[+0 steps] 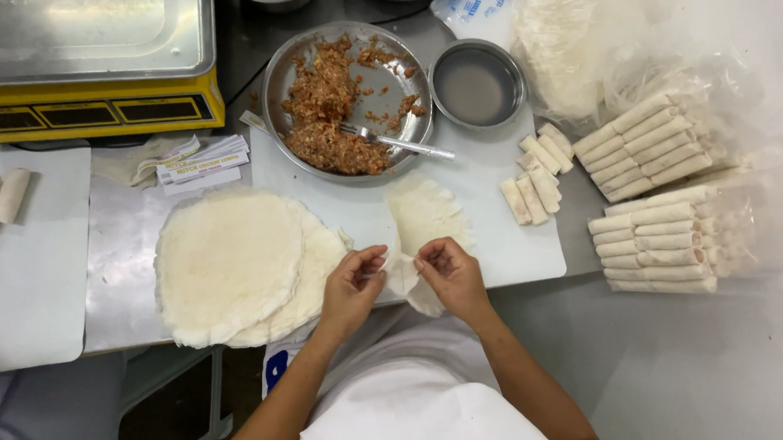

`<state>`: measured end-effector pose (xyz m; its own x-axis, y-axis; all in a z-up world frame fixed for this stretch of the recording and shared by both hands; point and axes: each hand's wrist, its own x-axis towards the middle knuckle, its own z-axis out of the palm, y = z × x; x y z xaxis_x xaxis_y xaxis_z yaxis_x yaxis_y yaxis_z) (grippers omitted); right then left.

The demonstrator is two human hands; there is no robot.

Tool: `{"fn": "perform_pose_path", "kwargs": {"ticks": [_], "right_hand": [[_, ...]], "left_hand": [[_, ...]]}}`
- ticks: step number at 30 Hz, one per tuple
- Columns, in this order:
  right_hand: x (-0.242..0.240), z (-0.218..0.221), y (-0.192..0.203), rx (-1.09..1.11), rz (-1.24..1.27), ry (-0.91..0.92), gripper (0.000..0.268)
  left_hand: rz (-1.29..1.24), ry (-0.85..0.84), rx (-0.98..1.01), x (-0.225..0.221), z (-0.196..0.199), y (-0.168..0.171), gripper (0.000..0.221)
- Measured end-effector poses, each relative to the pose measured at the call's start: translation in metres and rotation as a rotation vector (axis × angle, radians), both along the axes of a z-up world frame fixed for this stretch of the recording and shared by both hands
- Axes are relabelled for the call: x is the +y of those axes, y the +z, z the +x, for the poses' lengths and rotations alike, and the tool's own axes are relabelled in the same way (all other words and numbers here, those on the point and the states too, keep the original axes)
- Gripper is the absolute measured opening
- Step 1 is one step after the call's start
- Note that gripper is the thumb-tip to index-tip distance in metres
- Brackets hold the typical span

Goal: The person packs finished spring rolls into plastic bags, weighs them on a scale, and then proceeds to make more rolls by adding filling to wrappers and rolling them by hand.

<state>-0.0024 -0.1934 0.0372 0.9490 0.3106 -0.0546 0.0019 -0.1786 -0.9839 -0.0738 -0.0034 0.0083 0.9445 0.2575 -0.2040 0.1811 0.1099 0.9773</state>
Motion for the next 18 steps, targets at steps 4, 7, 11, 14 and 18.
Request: {"fn": "perform_pose_path", "kwargs": {"ticks": [4, 7, 11, 14, 18], "right_hand": [[0.006, -0.001, -0.010, -0.010, 0.041, 0.038, 0.020], [-0.002, 0.012, -0.009, -0.061, 0.033, 0.008, 0.016], [-0.008, 0.013, -0.019, 0.006, 0.073, 0.078, 0.041], [0.005, 0.012, 0.001, -0.108, -0.132, 0.186, 0.053], [0.001, 0.032, 0.033, -0.397, -0.404, 0.276, 0.011]], "left_hand": [[0.059, -0.105, 0.025, -0.008, 0.003, 0.028, 0.060], [0.143, -0.115, -0.003, -0.002, 0.007, 0.014, 0.044], [0.260, -0.129, -0.011, 0.001, 0.002, 0.012, 0.036], [0.343, -0.210, -0.068, -0.003, 0.002, 0.015, 0.034], [0.422, -0.288, -0.039, 0.012, -0.001, 0.028, 0.041]]}}
